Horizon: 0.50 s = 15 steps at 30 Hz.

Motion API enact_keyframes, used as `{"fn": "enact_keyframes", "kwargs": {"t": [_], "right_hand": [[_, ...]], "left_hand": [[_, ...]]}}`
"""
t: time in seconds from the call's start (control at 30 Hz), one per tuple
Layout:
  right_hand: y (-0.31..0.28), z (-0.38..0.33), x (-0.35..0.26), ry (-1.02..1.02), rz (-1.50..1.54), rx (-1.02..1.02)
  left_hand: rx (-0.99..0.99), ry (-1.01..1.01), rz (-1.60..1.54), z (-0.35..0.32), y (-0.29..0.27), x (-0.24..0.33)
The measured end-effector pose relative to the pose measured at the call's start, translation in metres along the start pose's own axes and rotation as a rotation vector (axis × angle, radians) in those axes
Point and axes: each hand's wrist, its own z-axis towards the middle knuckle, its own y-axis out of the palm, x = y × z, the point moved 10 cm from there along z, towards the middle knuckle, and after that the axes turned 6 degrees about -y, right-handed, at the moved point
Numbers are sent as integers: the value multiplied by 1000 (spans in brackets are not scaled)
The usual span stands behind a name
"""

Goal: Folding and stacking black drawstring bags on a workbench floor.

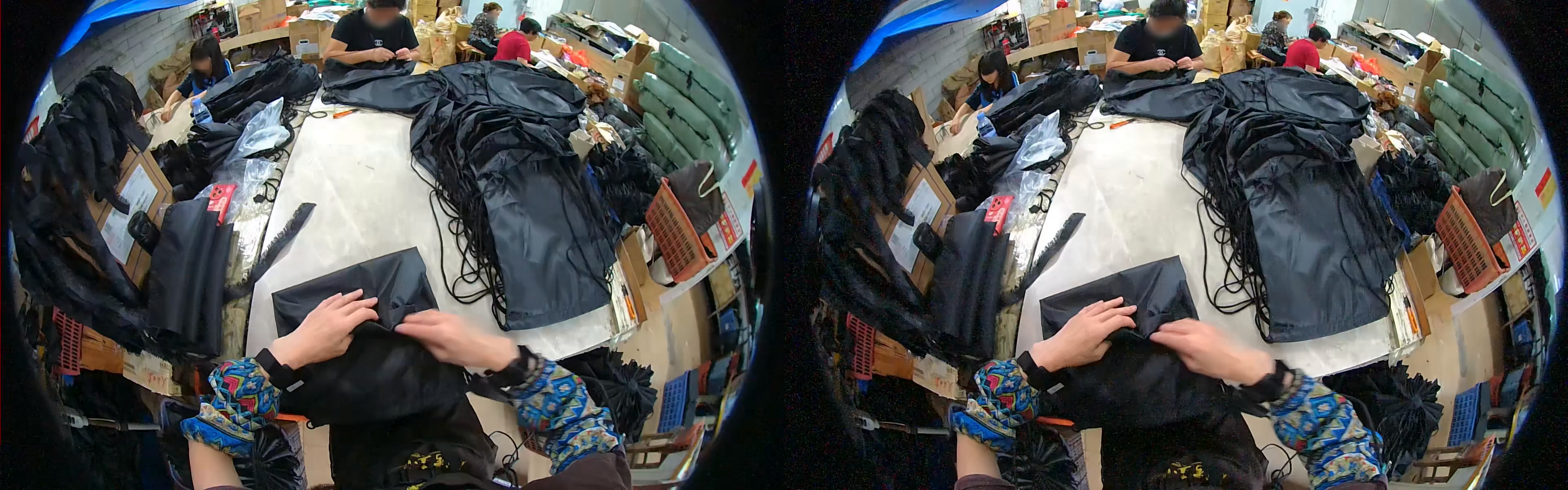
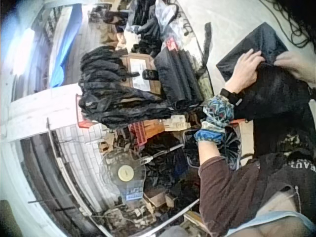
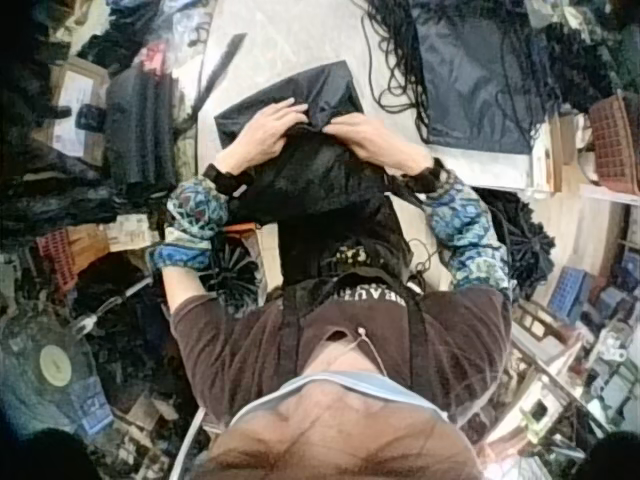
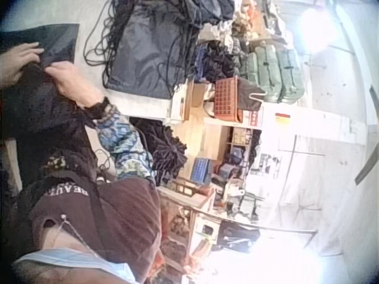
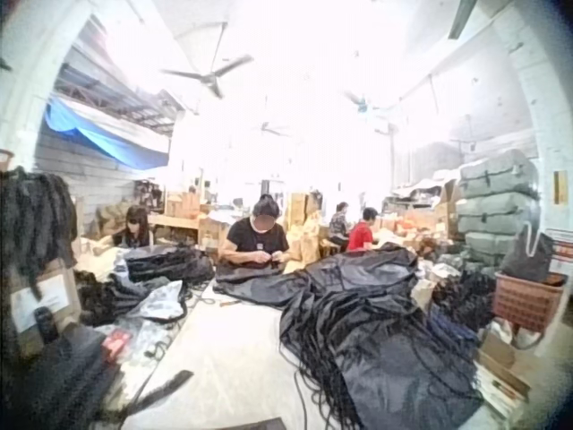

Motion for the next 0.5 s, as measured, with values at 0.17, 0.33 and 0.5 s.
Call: {"fn": "enact_keyframes", "kwargs": {"t": [0.17, 0.33, 0.5], "right_hand": [[-28, -59, -7, 121, -449, -330], [-5, -41, -34, -125, -510, -236], [16, -22, -46, -301, -469, -247]], "left_hand": [[7, -20, -8, 0, 5, 4], [4, 29, 115, -5, 11, 6], [-32, 66, 139, -12, 11, 18]]}}
